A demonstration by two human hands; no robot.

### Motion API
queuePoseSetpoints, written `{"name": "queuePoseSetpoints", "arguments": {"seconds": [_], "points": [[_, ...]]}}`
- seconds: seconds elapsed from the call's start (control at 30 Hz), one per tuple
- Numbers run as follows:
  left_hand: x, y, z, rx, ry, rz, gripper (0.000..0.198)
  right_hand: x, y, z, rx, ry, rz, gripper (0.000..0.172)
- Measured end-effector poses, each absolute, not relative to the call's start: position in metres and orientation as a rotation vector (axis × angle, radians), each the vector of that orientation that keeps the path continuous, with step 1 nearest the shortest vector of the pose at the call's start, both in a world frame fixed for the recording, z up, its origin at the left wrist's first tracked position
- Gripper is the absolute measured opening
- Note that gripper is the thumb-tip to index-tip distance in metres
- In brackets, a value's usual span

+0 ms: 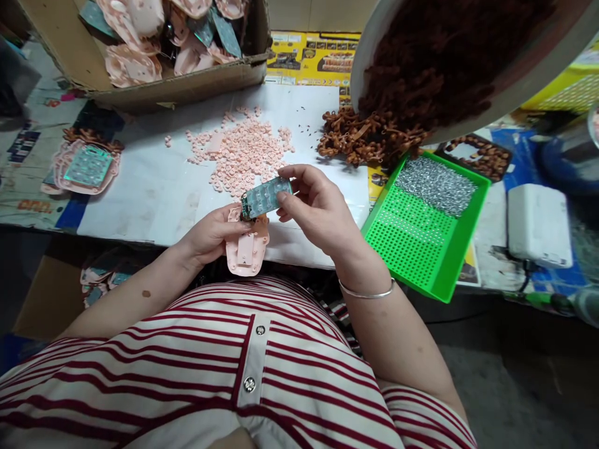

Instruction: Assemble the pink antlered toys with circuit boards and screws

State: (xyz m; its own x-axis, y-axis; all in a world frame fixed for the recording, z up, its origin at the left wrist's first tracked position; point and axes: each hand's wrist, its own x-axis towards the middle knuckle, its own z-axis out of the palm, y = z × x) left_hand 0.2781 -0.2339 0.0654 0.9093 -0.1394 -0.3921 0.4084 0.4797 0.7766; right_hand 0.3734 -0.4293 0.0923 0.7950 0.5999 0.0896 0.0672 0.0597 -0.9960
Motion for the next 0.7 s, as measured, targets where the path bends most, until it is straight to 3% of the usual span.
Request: {"name": "queuePoseSetpoints", "arguments": {"seconds": [0.2,0.4,0.7], "points": [[0.28,-0.236,0.065,1.03,0.33,-0.307,0.04,0.371,-0.428,0.087,-1.492,-0.61,0.325,0.03],[0.276,-0.237,0.063,1.047,0.403,-0.237,0.064,0.368,-0.426,0.086,-1.585,-0.655,0.134,0.028],[0.274,-0.237,0.057,1.049,0.319,-0.268,0.055,0.362,-0.422,0.094,-1.708,-0.85,-0.068,0.03]]}}
